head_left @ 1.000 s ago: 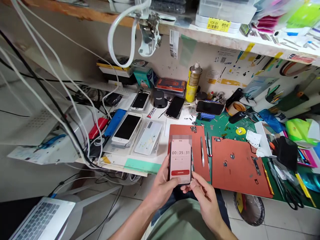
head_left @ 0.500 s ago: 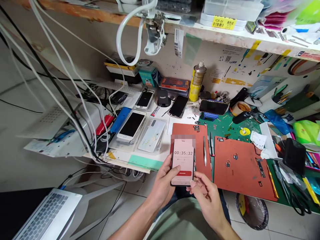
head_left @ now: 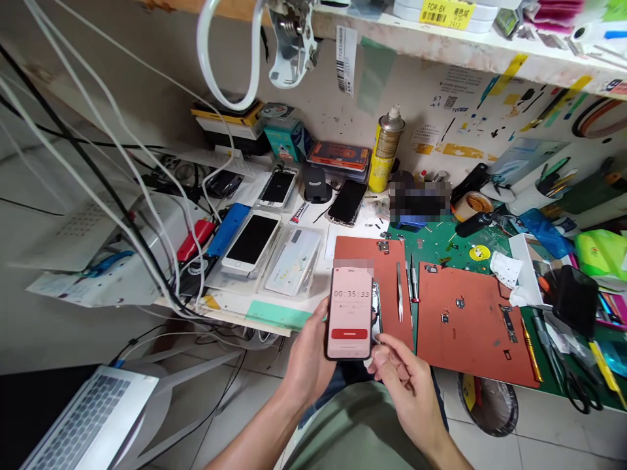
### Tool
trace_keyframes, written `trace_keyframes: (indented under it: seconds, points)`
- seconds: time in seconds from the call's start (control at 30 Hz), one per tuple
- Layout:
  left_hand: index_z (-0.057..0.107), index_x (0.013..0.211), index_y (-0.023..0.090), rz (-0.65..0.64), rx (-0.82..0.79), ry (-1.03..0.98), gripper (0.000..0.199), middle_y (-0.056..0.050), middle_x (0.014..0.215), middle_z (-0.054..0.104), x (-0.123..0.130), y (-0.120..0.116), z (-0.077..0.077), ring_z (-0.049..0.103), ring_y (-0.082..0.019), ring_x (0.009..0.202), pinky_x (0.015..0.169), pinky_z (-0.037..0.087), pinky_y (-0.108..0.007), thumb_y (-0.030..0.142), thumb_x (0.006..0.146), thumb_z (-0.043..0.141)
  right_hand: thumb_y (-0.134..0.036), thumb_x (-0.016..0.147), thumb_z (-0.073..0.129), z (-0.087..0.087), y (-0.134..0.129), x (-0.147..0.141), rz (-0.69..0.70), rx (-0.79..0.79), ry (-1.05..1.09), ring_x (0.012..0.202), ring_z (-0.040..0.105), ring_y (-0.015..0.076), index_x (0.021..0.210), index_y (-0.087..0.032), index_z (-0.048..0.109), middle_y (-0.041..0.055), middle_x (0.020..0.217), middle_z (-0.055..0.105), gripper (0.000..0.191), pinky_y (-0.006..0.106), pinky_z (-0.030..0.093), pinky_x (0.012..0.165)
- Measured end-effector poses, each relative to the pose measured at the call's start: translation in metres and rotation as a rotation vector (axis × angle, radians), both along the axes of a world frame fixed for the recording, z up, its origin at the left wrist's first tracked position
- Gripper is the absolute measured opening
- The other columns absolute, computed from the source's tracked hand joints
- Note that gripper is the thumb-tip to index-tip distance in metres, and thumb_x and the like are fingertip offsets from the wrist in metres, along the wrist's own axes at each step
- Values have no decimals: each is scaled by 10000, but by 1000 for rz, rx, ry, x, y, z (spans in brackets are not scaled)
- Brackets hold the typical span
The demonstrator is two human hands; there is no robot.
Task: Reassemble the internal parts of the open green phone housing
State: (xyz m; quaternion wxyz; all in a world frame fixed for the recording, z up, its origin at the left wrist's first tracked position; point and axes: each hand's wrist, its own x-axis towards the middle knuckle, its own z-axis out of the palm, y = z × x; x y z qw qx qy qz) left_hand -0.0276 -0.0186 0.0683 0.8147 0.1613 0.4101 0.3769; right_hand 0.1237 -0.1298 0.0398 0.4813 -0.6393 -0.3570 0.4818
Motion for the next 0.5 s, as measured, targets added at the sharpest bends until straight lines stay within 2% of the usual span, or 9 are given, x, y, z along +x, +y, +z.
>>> trace_keyframes:
  seconds: [0.1,0.23,0.37,0.5]
  points:
    - [696,1417,184,113,-28,136,597,-122,1174,838,-17,16,5,799,-377,1102,966,652,-505,553,948,722,-596,1031,666,-8,-5,6,-75,-59,-105,762,752,197,1239,-196,768,93,948,809,462,277,616,679]
    - [659,1447,166,344,-14,400,564,-109,1103,842,-44,50,5,822,-343,1011,894,678,-490,527,1023,568,-648,1002,687,-9,-1,9,-121,-120,-153,706,694,185,1183,-192,800,92,887,787,504,278,576,617]
    - [621,1475,153,394,6,474,573,-102,1131,831,-59,78,-1,822,-319,1014,900,679,-456,492,1016,576,-689,1009,668,0,26,-11,40,-161,168,779,755,201,1277,-189,764,108,1013,791,576,309,614,679]
    - [549,1541,181,402,2,498,610,-76,1127,827,-60,90,-7,826,-285,981,870,682,-413,457,1000,601,-736,959,717,6,65,-47,134,-166,439,880,776,214,1292,-188,746,100,1084,769,642,351,642,784]
